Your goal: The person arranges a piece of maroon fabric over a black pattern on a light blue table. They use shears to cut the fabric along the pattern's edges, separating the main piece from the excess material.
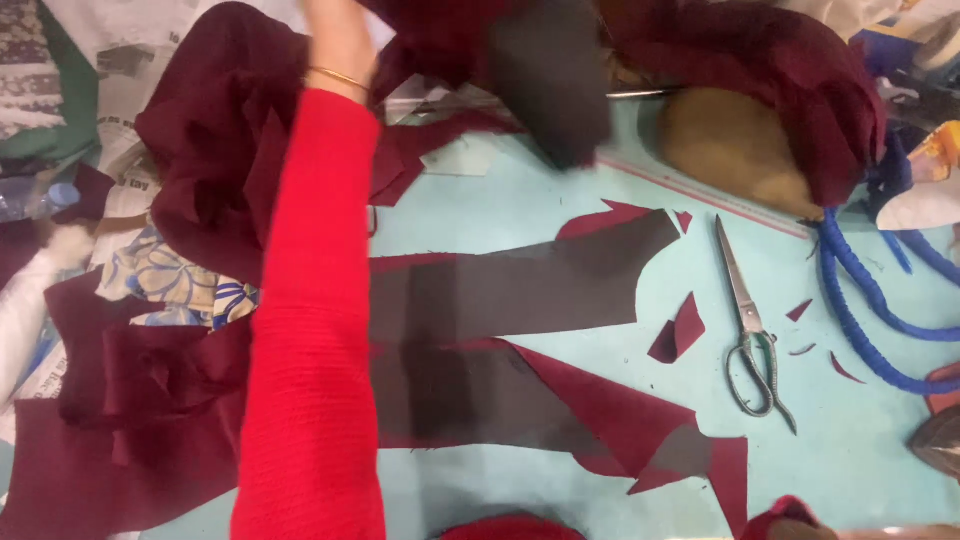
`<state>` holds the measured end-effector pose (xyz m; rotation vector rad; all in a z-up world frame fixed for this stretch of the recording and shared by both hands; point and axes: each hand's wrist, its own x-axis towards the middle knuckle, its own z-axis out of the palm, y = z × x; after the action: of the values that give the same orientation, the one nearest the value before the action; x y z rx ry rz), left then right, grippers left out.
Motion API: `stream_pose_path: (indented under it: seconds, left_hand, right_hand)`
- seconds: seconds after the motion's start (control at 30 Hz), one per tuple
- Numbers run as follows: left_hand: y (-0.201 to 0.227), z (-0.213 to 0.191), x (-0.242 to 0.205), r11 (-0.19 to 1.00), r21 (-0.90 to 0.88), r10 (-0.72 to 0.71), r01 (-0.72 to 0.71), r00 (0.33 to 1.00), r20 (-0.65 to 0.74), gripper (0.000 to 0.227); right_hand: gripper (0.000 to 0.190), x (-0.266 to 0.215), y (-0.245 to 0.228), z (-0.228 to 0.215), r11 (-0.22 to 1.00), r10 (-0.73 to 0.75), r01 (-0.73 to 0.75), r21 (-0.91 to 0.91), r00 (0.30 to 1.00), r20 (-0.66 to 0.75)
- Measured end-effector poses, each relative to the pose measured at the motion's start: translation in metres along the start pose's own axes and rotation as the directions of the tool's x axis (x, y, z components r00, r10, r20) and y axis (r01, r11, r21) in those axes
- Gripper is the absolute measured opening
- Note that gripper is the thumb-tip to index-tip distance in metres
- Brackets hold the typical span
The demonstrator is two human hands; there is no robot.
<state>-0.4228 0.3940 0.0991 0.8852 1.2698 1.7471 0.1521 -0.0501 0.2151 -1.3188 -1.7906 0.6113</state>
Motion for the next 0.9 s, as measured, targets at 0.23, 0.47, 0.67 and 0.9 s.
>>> stream_pose_path:
  seconds: [0.23,0.47,0.67,0.9]
  left_hand:
    - [-0.026,-0.078,-0.032,0.684,0.697,0.274,-0.216,0.961,0.03,0.078]
    - [-0.02,-0.006,-0.331,0.237,0.885,0.007,-0.401,0.912,0.411,0.061]
    - [-0.065,0.025,-0.487,0.243,0.821,-0.119,-0.517,0.824,0.554,0.077]
    - [-0.071,0.021,-0.511,0.043,0.786,-0.079,-0.616,0.783,0.617,0.076]
  right_hand:
    - [0.051,0.093,0.071,0.097,0.963,0.204,-0.168,-0.209,0.966,0.16]
    - [0.062,0.009,0.16,0.132,0.866,0.113,0.024,-0.499,0.963,0.243]
    - [0.057,-0.007,0.143,0.168,0.837,-0.083,0.258,-0.482,0.931,0.354]
    - [0.066,0.043,0.213,0.086,0.618,0.039,0.107,-0.779,0.985,0.167]
